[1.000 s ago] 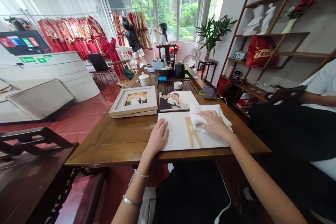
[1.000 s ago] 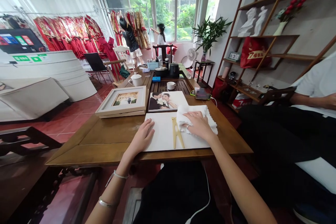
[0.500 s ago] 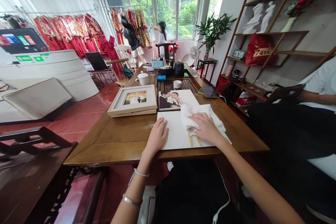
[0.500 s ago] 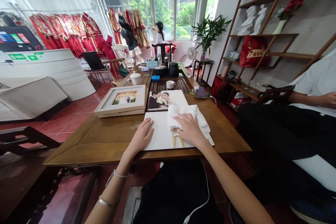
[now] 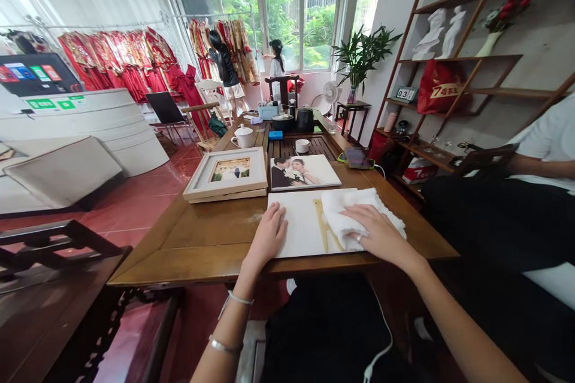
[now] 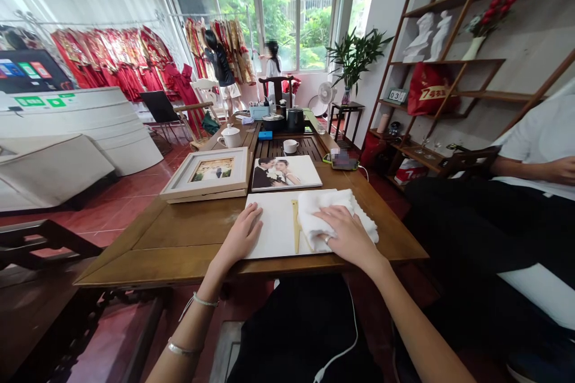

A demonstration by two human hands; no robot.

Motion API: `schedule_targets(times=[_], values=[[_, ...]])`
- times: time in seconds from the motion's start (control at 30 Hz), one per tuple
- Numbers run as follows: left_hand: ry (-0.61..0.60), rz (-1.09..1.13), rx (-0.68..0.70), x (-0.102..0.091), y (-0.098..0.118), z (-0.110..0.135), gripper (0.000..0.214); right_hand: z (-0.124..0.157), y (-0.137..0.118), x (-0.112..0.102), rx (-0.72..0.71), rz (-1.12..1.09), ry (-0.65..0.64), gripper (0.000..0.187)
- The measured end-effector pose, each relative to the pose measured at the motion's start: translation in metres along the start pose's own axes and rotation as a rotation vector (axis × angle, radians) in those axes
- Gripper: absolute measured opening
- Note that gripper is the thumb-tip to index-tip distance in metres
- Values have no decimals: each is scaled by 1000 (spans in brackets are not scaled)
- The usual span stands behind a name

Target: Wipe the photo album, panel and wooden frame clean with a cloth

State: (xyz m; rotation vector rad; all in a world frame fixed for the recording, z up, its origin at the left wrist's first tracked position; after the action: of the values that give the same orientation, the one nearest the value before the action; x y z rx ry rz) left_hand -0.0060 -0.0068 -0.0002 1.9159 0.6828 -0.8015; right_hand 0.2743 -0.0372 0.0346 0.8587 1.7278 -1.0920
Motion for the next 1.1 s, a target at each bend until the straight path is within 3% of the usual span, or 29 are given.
schedule_targets(times=[0.23,0.4,0.57,0.87,0.97,1.1], values=[[-16,-5,0,1,-2,0,39,-75,-19,7,122,15,-49,44],[3,7,19,2,-4,-1,37,-96,-47,19,80,12,-62,42],[7,6,6,3,-5,-1,38,-76,-63,26,-77,49,-88,49],[-17,-5,-19,2,-3,-1,40,17,-73,9,-234,13,-122,67],[-10,-14,-14,2,-2,-1,40,23,-70,4,-222,-13,-150,64],[8,-14,-2,3,-4,0,38,3,-62,7,-172,-44,-146,57]])
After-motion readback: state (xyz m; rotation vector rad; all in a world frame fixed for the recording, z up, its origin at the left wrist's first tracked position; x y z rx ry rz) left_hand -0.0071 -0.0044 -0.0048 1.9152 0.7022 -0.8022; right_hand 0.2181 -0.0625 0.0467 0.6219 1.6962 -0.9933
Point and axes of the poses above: each hand's wrist, its own z-axis away from the middle knuckle, its own x-axis out of the palm, y = z × x, the point moved 1 cm from there along -z, towards the middle knuckle, and after that the axes turned 1 degree about x, right-handed, at the moved point
